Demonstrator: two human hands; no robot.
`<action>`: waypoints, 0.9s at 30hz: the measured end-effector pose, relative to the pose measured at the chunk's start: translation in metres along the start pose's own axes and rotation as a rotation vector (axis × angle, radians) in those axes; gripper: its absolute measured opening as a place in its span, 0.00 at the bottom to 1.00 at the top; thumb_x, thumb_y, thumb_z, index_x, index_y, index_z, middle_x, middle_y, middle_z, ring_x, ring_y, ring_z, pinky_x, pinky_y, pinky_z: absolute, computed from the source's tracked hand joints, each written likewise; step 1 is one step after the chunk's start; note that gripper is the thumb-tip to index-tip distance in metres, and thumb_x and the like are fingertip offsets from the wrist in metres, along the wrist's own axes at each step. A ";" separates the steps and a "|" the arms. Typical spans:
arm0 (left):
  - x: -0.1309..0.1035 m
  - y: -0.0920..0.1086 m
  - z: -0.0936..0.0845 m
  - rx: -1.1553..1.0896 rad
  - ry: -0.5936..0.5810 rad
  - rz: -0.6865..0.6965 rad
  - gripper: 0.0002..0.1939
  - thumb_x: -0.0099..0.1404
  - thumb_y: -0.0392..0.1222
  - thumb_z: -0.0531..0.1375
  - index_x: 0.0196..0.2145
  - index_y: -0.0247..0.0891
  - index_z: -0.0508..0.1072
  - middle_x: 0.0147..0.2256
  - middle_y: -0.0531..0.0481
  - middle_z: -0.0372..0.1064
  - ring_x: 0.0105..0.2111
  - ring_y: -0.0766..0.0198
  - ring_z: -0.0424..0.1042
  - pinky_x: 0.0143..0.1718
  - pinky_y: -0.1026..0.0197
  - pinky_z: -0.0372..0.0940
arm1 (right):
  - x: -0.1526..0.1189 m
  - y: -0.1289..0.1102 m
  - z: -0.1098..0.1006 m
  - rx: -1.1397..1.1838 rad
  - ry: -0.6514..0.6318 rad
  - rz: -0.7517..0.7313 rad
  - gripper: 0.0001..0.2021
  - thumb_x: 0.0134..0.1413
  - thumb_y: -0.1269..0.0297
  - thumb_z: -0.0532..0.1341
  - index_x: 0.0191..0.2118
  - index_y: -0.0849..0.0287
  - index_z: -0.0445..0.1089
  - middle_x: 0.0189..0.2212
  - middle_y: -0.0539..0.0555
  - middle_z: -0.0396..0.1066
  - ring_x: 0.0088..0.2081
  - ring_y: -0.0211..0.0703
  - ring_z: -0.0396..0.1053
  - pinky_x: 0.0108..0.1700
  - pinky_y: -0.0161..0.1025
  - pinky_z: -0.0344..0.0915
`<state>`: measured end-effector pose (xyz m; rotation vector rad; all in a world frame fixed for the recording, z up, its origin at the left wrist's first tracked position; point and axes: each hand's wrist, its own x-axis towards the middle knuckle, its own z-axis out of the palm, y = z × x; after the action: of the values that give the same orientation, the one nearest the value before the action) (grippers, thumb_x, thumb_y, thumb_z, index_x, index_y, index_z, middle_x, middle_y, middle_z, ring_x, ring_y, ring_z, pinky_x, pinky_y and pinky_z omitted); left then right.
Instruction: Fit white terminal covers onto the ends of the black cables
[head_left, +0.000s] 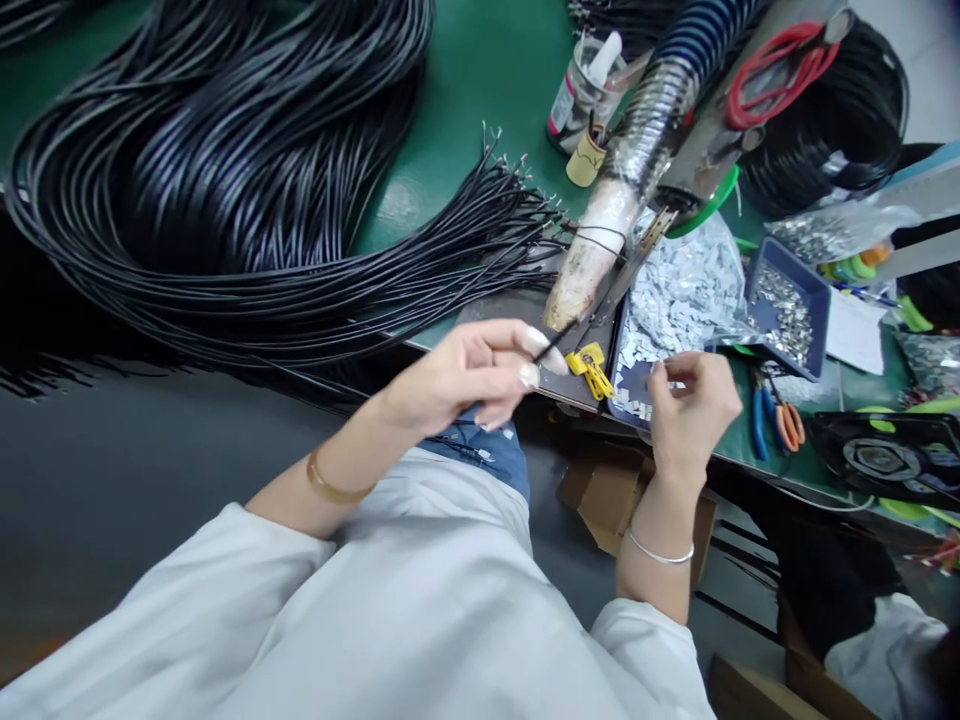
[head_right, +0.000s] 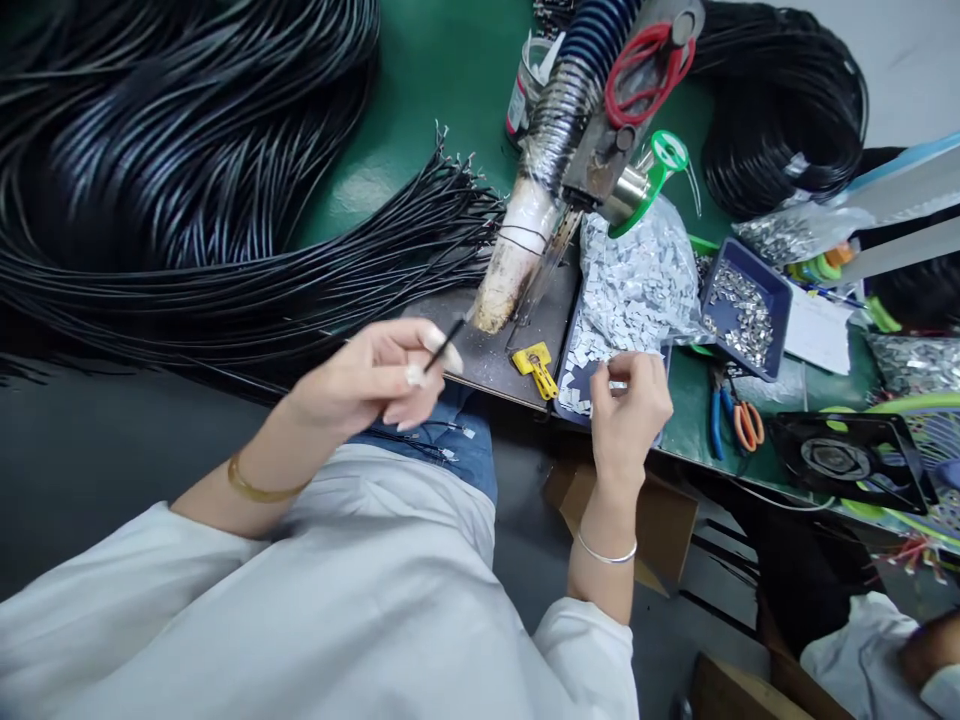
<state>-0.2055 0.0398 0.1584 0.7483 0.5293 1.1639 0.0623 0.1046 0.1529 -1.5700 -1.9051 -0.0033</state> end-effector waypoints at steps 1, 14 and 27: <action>-0.002 -0.006 0.007 -0.028 -0.019 -0.085 0.17 0.54 0.47 0.70 0.36 0.39 0.70 0.16 0.61 0.60 0.11 0.74 0.53 0.12 0.65 0.49 | -0.003 -0.005 -0.003 0.052 0.055 0.022 0.06 0.52 0.65 0.61 0.27 0.55 0.62 0.30 0.51 0.69 0.33 0.41 0.69 0.29 0.37 0.62; 0.002 -0.048 0.015 0.368 0.317 -0.025 0.12 0.61 0.46 0.65 0.40 0.38 0.77 0.16 0.56 0.67 0.12 0.76 0.50 0.13 0.67 0.46 | -0.047 -0.070 -0.001 0.477 0.160 -0.071 0.05 0.53 0.71 0.66 0.33 0.54 0.72 0.34 0.49 0.75 0.39 0.42 0.75 0.41 0.43 0.75; 0.009 -0.051 0.019 0.425 0.300 0.030 0.09 0.57 0.41 0.69 0.30 0.35 0.75 0.22 0.53 0.72 0.20 0.72 0.70 0.23 0.70 0.65 | -0.050 -0.065 0.016 0.753 -0.211 0.069 0.03 0.58 0.67 0.62 0.36 0.55 0.75 0.40 0.52 0.76 0.42 0.39 0.75 0.41 0.38 0.76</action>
<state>-0.1572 0.0332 0.1325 0.9500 1.0417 1.2133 0.0007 0.0492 0.1415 -1.1325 -1.6994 0.8373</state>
